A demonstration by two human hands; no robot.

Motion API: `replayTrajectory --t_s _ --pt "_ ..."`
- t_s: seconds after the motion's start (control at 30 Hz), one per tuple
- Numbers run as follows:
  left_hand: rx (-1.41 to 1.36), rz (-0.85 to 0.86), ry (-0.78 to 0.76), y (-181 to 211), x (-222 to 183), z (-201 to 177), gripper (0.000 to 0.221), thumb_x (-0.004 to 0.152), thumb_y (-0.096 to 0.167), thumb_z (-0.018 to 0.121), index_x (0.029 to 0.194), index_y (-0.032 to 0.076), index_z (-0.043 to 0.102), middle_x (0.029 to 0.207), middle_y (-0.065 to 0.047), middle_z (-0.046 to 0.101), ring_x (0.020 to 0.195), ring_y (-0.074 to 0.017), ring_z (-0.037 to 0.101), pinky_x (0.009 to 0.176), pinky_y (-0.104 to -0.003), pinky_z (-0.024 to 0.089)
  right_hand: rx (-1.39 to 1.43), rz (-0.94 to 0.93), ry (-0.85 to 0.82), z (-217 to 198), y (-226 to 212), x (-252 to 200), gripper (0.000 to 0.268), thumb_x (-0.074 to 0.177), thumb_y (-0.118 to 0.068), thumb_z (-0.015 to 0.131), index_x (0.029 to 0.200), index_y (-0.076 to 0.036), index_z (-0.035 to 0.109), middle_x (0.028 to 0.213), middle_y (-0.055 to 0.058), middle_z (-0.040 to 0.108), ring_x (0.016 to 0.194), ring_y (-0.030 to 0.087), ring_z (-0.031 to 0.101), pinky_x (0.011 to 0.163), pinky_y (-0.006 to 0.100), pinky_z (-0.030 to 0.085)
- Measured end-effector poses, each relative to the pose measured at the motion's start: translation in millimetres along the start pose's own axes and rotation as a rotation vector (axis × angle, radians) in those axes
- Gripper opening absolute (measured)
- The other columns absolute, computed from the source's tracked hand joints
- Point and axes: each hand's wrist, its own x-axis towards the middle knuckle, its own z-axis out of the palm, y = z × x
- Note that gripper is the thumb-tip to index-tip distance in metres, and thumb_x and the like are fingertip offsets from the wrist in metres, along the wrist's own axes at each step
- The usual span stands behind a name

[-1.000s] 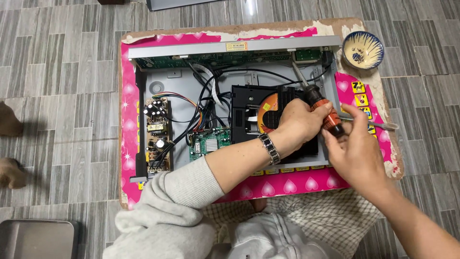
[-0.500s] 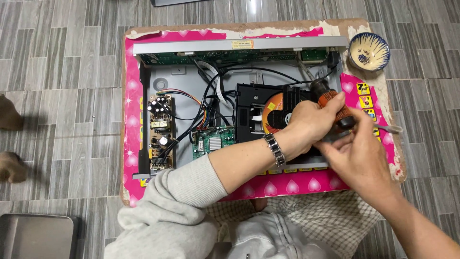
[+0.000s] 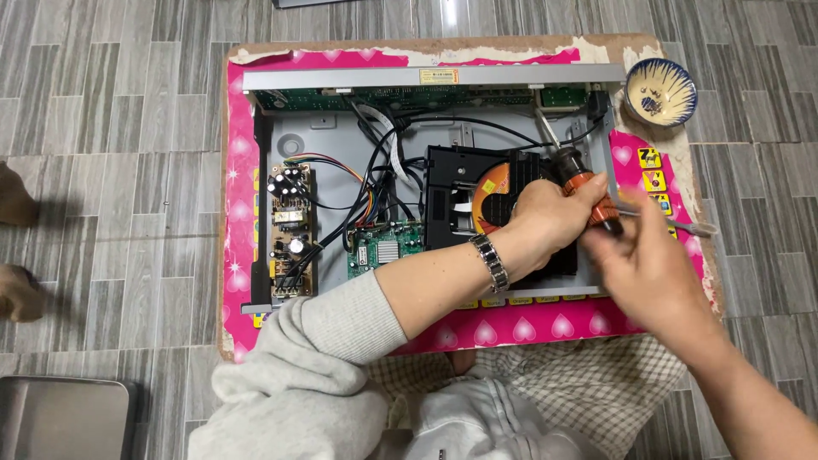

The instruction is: Repair an electronic device by unscrewing components and adjusting internal parts.

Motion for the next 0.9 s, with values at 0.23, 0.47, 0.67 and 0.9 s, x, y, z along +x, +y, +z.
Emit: replayTrajectory --t_s 0.23,0.47,0.67,0.9 --pt "-0.081 -0.042 -0.094 5 -2 -2 0.058 0.093 0.05 0.045 0.081 -0.002 0.068 0.069 -0.013 0.06 0.053 -0.0206 0.052 0.043 -0.033 0.04 0.057 0.088 -0.006 2 -6 2 0.028 0.109 -0.018 0.043 0.115 0.006 0.058 0.072 0.015 0.066 0.054 0.023 0.062 0.046 0.033 0.048" --pt "-0.025 -0.007 0.024 10 -5 2 0.066 0.083 0.052 0.053 0.086 -0.011 0.072 0.086 -0.021 0.071 0.072 -0.0266 0.068 0.063 -0.037 0.056 -0.162 0.094 -0.033 3 -19 -10 0.044 0.085 -0.017 0.069 0.123 0.0 0.059 0.082 0.012 0.07 0.062 0.021 0.064 0.053 0.034 0.05" --pt "0.069 -0.019 0.056 6 1 3 0.062 0.079 0.059 0.053 0.071 -0.001 0.071 0.073 -0.015 0.068 0.061 -0.0243 0.064 0.056 -0.037 0.053 -0.87 -0.616 0.386 6 13 -5 0.045 0.093 -0.011 0.073 0.129 0.011 0.059 0.104 0.021 0.07 0.072 0.029 0.068 0.062 0.036 0.055" --pt "0.039 -0.02 0.105 3 13 3 0.055 0.095 0.043 0.055 0.078 -0.007 0.071 0.073 -0.017 0.066 0.056 -0.0251 0.058 0.054 -0.038 0.05 -0.345 -0.199 0.13 0 4 -4 0.044 0.095 -0.013 0.063 0.132 0.007 0.05 0.098 0.021 0.067 0.076 0.031 0.066 0.064 0.041 0.053"
